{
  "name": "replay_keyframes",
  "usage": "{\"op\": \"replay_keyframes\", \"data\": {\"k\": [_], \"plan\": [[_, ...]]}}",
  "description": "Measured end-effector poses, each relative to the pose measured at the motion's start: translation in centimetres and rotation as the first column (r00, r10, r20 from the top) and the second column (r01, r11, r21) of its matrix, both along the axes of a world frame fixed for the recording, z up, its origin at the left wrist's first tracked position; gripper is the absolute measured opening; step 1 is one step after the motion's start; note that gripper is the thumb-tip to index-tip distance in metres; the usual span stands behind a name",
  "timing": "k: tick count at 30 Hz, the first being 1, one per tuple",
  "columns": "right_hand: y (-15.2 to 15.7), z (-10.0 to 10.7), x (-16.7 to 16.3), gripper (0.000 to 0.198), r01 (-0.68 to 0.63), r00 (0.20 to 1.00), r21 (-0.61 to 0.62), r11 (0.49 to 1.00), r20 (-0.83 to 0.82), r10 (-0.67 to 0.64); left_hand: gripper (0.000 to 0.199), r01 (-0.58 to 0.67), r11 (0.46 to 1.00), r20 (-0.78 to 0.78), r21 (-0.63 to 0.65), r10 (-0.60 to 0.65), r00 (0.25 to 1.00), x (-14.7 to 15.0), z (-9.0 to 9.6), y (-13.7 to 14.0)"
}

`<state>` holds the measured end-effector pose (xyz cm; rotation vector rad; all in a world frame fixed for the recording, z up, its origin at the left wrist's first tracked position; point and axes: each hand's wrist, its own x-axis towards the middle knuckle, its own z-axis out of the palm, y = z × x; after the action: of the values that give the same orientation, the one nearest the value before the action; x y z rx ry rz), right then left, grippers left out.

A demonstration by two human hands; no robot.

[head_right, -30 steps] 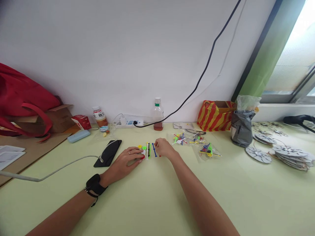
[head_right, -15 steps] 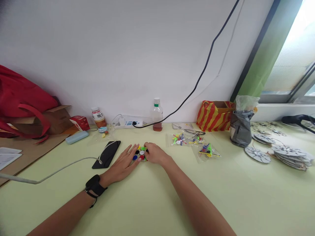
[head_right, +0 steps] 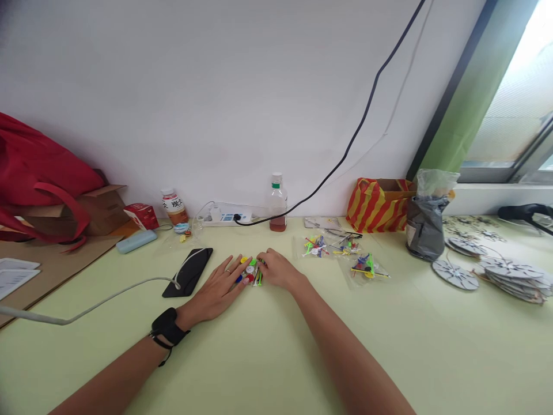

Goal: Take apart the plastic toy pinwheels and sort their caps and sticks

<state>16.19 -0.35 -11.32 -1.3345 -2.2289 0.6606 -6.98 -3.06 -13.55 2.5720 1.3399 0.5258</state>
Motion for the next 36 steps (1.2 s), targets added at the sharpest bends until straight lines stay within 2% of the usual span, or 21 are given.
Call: {"op": "replay_keyframes", "data": {"k": [3, 8, 15, 29, 32, 36], "plan": [[0.1, 0.0, 0.1, 0.021, 0.000, 1.000, 0.004, 1.000, -0.005, 0.000, 0.058, 0.012, 1.000, 0.009, 0.016, -0.012, 1.000, 0.0, 0.0, 0.0], [0.0, 0.1, -0.4, 0.033, 0.001, 0.999, 0.011, 1.000, -0.044, 0.000, 0.060, 0.007, 1.000, 0.009, 0.027, -0.008, 1.000, 0.0, 0.0, 0.0], [-0.3, 0.3, -1.0, 0.036, -0.029, 0.995, -0.023, 0.999, -0.092, 0.027, 0.075, 0.010, 0.999, 0.004, 0.035, -0.010, 1.000, -0.1, -0.3, 0.1], [-0.5, 0.1, -1.5, 0.031, -0.015, 0.994, -0.048, 0.999, -0.106, 0.010, 0.086, -0.035, 0.999, 0.023, -0.015, 0.035, 0.999, 0.0, 0.2, -0.1], [-0.4, 0.2, -1.4, 0.032, 0.005, 0.995, -0.032, 0.999, -0.102, -0.008, 0.082, -0.002, 1.000, 0.044, 0.012, 0.001, 0.999, -0.1, 0.2, -0.1], [-0.5, 0.2, -1.3, 0.020, -0.007, 0.996, 0.001, 1.000, -0.087, 0.007, 0.073, 0.012, 1.000, 0.039, 0.003, -0.013, 0.999, -0.2, 0.1, 0.0]]}}
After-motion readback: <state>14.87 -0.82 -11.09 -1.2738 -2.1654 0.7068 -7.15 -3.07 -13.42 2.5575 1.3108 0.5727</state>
